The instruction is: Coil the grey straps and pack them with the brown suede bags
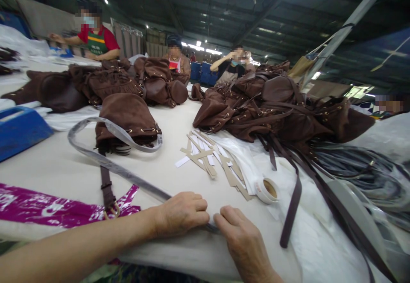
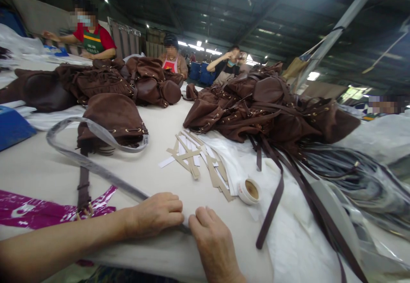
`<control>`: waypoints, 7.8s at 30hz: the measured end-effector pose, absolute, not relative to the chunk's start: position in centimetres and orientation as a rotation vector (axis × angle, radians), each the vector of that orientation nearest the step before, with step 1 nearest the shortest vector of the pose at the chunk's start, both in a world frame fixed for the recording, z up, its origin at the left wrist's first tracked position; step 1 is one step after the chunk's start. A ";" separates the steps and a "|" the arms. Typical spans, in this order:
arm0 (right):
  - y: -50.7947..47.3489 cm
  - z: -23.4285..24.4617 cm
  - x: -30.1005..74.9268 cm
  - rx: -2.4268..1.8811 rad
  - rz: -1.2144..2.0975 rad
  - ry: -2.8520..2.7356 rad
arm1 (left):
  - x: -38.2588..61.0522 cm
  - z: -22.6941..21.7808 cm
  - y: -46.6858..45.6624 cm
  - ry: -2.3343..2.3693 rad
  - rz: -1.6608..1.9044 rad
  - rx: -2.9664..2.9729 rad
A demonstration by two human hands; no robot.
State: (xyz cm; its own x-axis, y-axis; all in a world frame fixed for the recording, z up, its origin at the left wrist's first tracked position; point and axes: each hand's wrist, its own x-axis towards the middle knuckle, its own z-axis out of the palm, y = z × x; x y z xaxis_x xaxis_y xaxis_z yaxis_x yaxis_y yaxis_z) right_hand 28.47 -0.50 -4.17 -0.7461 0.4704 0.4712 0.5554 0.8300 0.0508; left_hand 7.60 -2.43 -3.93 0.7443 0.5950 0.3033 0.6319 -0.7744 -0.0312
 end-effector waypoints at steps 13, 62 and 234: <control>-1.9 -3.4 28.2 -0.996 -0.054 -2.581 | 7.5 -4.7 -2.6 -0.960 -0.531 -2.766; 2.6 -2.6 29.3 -0.244 0.510 -2.817 | 8.9 -3.8 -2.1 -1.611 -0.907 -3.109; 5.2 -3.0 31.2 -0.679 0.833 -2.673 | 11.5 -3.9 -0.9 -1.652 -0.704 -3.013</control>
